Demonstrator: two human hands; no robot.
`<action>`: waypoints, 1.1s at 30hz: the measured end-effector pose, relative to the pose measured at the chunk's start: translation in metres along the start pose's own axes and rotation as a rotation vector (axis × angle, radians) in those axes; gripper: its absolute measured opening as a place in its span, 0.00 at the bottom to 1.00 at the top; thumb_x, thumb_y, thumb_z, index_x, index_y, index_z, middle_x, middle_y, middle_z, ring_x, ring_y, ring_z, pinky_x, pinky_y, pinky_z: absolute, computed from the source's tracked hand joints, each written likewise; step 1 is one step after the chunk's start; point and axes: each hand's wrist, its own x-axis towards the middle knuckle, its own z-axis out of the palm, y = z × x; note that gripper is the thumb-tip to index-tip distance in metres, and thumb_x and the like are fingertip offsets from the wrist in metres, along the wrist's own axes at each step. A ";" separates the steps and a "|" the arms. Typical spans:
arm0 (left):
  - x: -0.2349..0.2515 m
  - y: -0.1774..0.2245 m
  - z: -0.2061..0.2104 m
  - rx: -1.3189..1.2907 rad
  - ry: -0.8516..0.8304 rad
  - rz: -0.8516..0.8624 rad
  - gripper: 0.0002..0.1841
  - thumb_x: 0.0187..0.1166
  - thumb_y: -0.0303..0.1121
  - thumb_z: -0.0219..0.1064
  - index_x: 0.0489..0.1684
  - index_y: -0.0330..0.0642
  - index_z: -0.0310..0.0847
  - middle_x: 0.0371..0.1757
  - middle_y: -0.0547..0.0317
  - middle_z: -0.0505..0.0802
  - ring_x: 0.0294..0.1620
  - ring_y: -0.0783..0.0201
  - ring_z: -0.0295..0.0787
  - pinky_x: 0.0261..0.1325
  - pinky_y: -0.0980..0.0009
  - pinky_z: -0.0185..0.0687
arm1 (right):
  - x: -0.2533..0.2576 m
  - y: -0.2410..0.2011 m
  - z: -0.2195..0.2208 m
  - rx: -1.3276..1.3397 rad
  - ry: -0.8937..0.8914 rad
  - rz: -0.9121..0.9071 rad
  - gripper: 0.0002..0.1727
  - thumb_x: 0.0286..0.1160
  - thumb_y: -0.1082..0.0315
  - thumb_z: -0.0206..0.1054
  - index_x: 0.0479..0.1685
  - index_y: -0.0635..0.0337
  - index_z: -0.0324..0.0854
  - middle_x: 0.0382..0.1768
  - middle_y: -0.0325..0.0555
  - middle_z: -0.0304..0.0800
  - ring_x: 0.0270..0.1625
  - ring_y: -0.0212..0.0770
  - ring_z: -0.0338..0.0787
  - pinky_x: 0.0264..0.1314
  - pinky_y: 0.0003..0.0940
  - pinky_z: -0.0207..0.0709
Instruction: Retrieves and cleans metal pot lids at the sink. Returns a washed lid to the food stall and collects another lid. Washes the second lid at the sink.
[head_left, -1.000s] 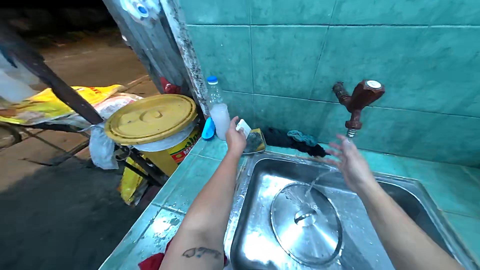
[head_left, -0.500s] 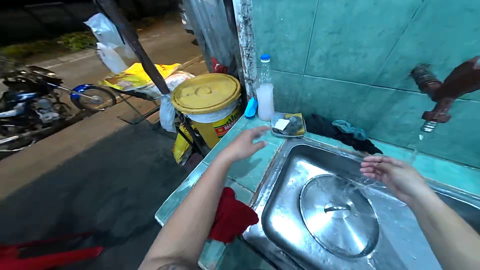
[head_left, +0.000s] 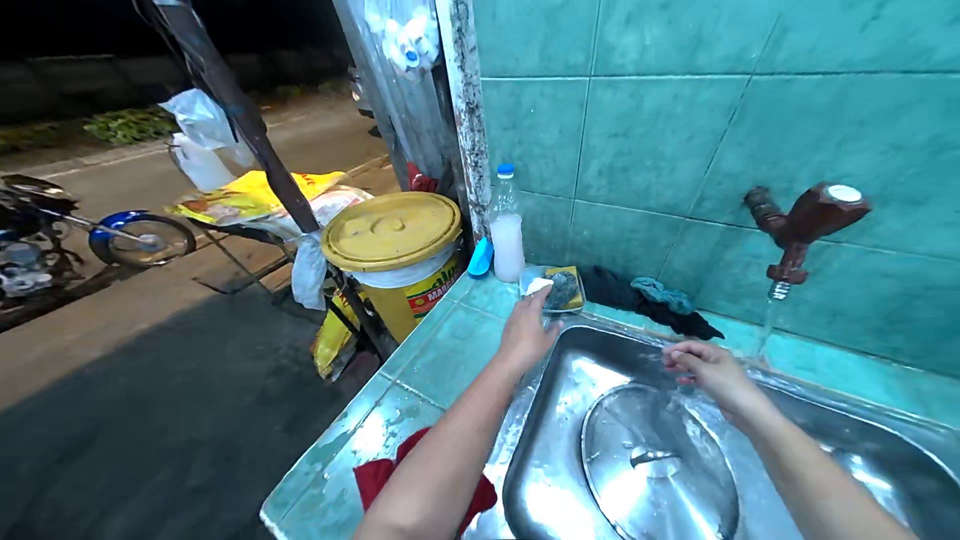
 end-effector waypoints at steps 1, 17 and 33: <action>0.021 0.003 0.011 0.030 0.030 0.009 0.38 0.78 0.41 0.74 0.89 0.48 0.63 0.82 0.41 0.77 0.84 0.40 0.70 0.82 0.41 0.68 | 0.003 -0.002 0.004 -0.052 -0.028 -0.035 0.11 0.88 0.72 0.59 0.56 0.68 0.84 0.50 0.55 0.90 0.51 0.45 0.90 0.54 0.42 0.84; 0.116 -0.031 0.028 -0.010 -0.114 -0.177 0.37 0.87 0.34 0.63 0.96 0.56 0.48 0.71 0.35 0.86 0.67 0.36 0.86 0.70 0.37 0.78 | 0.119 -0.076 0.142 -1.002 -0.036 -0.209 0.26 0.79 0.50 0.70 0.62 0.64 0.86 0.74 0.60 0.78 0.80 0.60 0.72 0.79 0.61 0.65; 0.104 -0.024 0.036 -0.043 -0.012 -0.012 0.40 0.79 0.32 0.71 0.93 0.52 0.56 0.84 0.39 0.75 0.85 0.35 0.67 0.84 0.33 0.59 | 0.069 -0.109 0.041 0.532 0.101 -0.114 0.20 0.95 0.62 0.44 0.63 0.68 0.76 0.58 0.58 0.85 0.57 0.50 0.89 0.57 0.51 0.86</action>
